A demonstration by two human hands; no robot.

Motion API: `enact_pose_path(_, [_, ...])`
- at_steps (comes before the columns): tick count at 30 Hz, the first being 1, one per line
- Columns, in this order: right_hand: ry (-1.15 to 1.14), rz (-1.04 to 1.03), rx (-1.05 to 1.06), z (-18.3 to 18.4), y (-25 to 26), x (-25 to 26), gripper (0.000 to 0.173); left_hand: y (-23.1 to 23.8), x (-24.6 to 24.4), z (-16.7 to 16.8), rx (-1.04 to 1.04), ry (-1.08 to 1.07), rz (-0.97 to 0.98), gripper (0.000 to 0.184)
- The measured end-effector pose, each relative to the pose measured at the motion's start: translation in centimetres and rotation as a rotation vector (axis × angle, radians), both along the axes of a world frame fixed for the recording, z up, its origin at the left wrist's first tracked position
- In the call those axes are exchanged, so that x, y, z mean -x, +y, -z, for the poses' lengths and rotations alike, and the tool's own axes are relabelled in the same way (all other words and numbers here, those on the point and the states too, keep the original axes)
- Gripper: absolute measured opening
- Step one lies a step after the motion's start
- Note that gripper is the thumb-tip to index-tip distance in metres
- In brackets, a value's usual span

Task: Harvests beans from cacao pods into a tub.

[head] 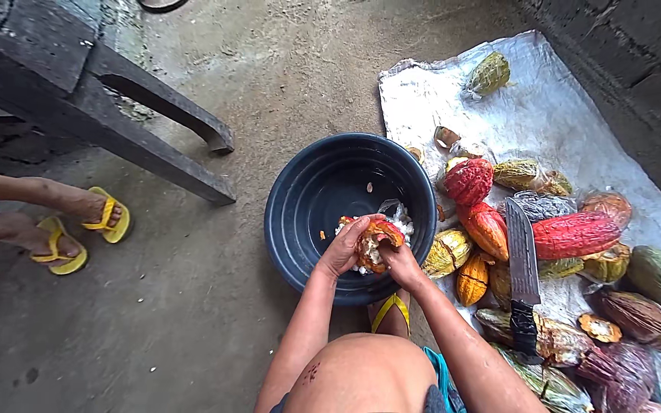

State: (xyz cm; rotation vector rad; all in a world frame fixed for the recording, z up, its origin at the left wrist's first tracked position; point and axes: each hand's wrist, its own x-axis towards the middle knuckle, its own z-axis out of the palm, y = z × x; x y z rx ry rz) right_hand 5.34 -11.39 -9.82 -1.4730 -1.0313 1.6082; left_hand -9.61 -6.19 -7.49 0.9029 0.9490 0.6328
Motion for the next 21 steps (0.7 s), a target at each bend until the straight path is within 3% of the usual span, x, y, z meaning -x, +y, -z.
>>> enact_pose_path(5, [0.258,0.028,0.094,-0.5,-0.1,-0.6,0.048,0.1,0.2,-0.1,-0.047,0.061,-0.067,0.043])
enact_pose_path(10, [0.134,-0.045,-0.021,0.3,0.0,-0.5,0.029,0.3,0.7,-0.1,-0.028,0.181,-0.024,0.039])
enact_pose_path(14, [0.054,-0.111,-0.036,0.2,0.1,-0.4,0.035,0.6,0.7,-1.0,-0.015,0.429,-0.01,0.038])
enact_pose_path(21, [-0.004,-0.056,-0.108,0.9,-0.1,-0.2,0.022,-0.3,0.2,-0.8,-0.063,0.476,0.119,0.051])
